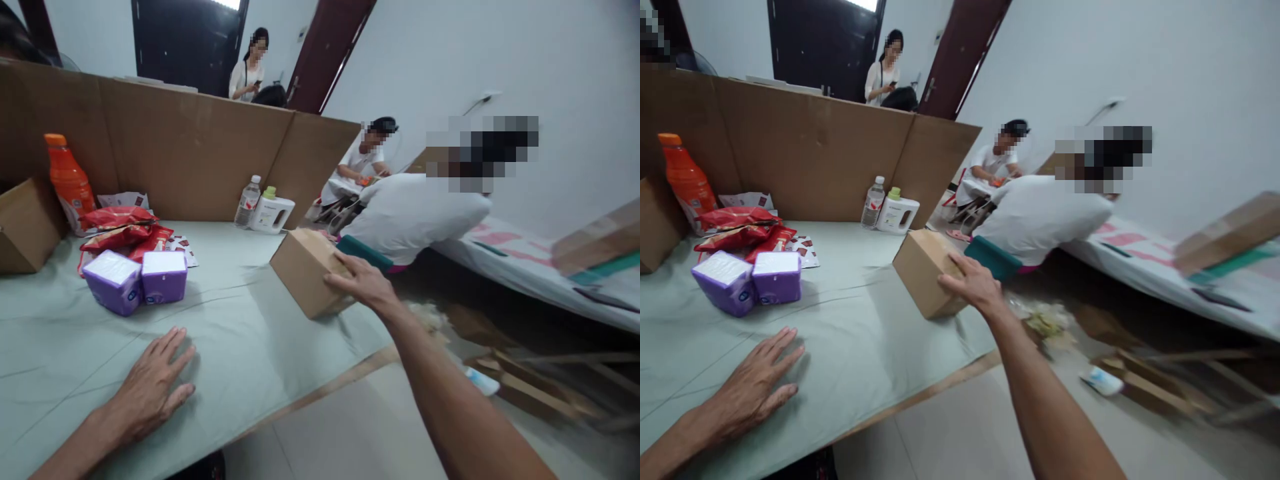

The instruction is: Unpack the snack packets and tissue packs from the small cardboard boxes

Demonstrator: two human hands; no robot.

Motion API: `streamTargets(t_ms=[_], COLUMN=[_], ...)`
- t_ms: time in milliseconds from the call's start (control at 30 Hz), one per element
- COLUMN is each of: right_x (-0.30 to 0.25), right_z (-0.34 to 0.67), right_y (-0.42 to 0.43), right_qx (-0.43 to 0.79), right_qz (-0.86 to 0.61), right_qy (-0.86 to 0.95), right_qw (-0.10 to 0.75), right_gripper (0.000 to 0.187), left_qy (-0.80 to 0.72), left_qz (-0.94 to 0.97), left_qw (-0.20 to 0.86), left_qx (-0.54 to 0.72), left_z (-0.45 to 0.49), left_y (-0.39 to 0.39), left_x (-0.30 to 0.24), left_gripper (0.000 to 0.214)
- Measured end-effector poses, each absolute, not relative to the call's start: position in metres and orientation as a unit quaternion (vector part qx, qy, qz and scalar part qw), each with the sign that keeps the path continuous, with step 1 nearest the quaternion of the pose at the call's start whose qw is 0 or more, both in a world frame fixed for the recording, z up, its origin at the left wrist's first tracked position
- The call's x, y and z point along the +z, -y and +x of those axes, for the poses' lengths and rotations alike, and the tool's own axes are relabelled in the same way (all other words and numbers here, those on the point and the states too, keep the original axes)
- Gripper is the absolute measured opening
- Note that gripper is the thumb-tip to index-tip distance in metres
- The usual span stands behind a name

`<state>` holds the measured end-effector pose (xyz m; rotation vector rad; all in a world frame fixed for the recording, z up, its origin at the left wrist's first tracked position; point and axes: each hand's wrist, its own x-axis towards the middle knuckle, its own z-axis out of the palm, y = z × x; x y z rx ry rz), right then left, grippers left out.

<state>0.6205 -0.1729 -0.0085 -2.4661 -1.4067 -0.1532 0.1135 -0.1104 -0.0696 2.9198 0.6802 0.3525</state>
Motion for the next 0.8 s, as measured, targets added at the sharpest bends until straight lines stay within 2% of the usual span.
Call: streamTargets(t_ms=[100, 233, 433, 600, 800], right_x=[0.002, 0.007, 0.001, -0.003, 0.011], right_z=[0.637, 0.659, 0.679, 0.68, 0.658], right_y=[0.133, 0.091, 0.053, 0.046, 0.052], right_qx=[0.008, 0.022, 0.02, 0.006, -0.028], right_qz=[-0.889, -0.892, -0.894, -0.881, -0.881], right_qy=[0.432, 0.423, 0.415, 0.422, 0.43], right_qw=[0.154, 0.156, 0.166, 0.214, 0.195], right_gripper=[0.08, 0.083, 0.076, 0.077, 0.067], left_qy=[-0.229, -0.219, -0.209, -0.205, -0.241], left_qz=[0.965, 0.964, 0.963, 0.964, 0.967], left_qw=[0.045, 0.008, -0.017, -0.029, 0.06], left_qx=[0.118, 0.151, 0.171, 0.169, 0.062], left_z=[0.113, 0.112, 0.114, 0.115, 0.121], left_y=[0.101, 0.101, 0.104, 0.106, 0.115], left_x=[-0.09, -0.102, -0.102, -0.102, -0.091], left_gripper=[0.051, 0.052, 0.064, 0.063, 0.06])
